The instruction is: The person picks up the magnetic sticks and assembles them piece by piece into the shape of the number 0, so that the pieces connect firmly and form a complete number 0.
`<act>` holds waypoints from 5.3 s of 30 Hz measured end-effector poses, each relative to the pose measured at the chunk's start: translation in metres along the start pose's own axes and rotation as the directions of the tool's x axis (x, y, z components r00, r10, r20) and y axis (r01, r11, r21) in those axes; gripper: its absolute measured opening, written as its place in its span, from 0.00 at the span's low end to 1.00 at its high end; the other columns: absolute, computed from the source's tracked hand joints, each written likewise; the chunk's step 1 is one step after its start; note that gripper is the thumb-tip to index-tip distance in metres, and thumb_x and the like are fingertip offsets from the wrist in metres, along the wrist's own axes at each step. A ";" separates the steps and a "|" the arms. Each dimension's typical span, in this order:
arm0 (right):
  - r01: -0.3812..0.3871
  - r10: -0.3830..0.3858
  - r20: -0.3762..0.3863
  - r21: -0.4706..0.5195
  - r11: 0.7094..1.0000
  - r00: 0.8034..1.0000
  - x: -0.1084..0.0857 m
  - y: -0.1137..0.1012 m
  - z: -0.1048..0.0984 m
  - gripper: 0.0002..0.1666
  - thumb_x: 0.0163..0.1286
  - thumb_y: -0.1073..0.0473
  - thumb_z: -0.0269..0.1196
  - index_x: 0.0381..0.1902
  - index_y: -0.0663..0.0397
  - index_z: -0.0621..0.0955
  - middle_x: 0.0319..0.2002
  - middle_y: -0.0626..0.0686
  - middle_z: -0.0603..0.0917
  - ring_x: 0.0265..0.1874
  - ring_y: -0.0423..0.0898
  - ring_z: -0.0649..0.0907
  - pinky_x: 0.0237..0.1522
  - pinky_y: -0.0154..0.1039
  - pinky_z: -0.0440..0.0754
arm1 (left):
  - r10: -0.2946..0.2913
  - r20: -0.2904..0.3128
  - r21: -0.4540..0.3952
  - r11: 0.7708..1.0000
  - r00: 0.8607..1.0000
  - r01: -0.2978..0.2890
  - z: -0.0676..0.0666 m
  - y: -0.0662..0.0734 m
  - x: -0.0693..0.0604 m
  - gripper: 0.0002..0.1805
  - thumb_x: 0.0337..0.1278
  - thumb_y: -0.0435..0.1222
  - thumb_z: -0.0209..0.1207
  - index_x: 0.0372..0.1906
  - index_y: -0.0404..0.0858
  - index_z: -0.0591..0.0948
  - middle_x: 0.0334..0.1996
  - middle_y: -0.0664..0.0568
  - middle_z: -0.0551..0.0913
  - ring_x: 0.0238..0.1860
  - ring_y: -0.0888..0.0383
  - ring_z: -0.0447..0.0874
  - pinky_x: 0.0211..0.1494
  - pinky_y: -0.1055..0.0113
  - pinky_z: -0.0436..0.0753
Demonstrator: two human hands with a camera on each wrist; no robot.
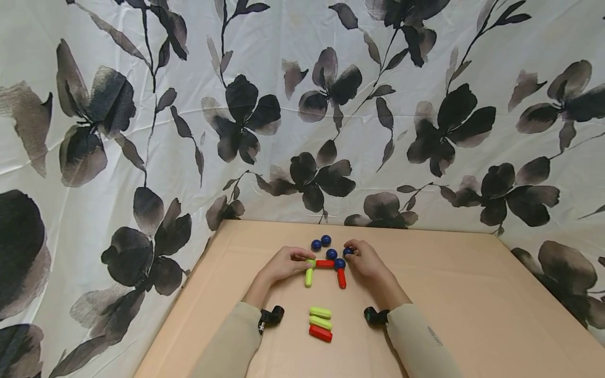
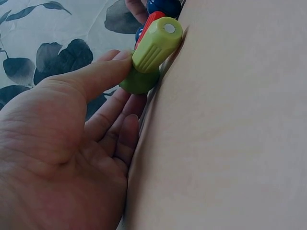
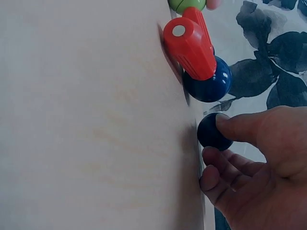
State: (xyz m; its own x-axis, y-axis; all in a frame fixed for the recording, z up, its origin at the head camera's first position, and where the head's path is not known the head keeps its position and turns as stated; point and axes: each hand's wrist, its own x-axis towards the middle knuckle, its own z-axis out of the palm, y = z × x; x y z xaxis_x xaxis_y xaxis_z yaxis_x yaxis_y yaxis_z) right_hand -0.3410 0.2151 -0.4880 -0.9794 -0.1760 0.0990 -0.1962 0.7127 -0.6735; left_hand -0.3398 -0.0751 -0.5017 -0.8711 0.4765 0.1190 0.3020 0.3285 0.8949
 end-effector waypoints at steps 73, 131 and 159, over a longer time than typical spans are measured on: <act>0.118 -0.169 0.644 0.121 0.986 0.746 -0.035 -0.043 -0.027 0.13 0.67 0.67 0.69 0.48 0.53 0.90 0.44 0.56 0.87 0.38 0.52 0.79 0.38 0.39 0.73 | 0.015 -0.011 -0.009 1.000 1.000 -0.015 0.001 -0.003 0.003 0.15 0.66 0.38 0.69 0.55 0.40 0.88 0.51 0.52 0.90 0.48 0.57 0.83 0.55 0.63 0.81; 0.020 -0.097 0.189 0.371 0.928 0.977 -0.008 0.007 -0.006 0.14 0.70 0.63 0.70 0.52 0.61 0.88 0.44 0.59 0.87 0.31 0.51 0.83 0.29 0.34 0.81 | 0.017 -0.012 -0.019 1.000 1.000 -0.018 0.001 -0.001 0.003 0.15 0.67 0.36 0.68 0.55 0.38 0.88 0.48 0.51 0.90 0.44 0.58 0.83 0.50 0.66 0.81; 0.008 -0.096 0.188 0.419 0.908 0.977 -0.011 0.011 -0.004 0.17 0.70 0.64 0.69 0.55 0.65 0.86 0.45 0.63 0.87 0.32 0.62 0.81 0.28 0.36 0.80 | 0.010 -0.233 0.121 0.992 0.973 0.019 0.021 0.008 0.040 0.22 0.75 0.35 0.60 0.69 0.38 0.78 0.66 0.40 0.76 0.65 0.41 0.78 0.69 0.46 0.77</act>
State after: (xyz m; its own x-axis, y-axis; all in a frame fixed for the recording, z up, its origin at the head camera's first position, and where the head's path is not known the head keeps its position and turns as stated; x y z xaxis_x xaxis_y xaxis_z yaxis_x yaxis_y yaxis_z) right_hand -0.3329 0.2276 -0.4929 -0.9295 -0.3682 0.0233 -0.1662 0.3613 -0.9175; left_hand -0.3639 -0.0360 -0.4991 -0.9342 0.2771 0.2249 0.3304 0.4337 0.8383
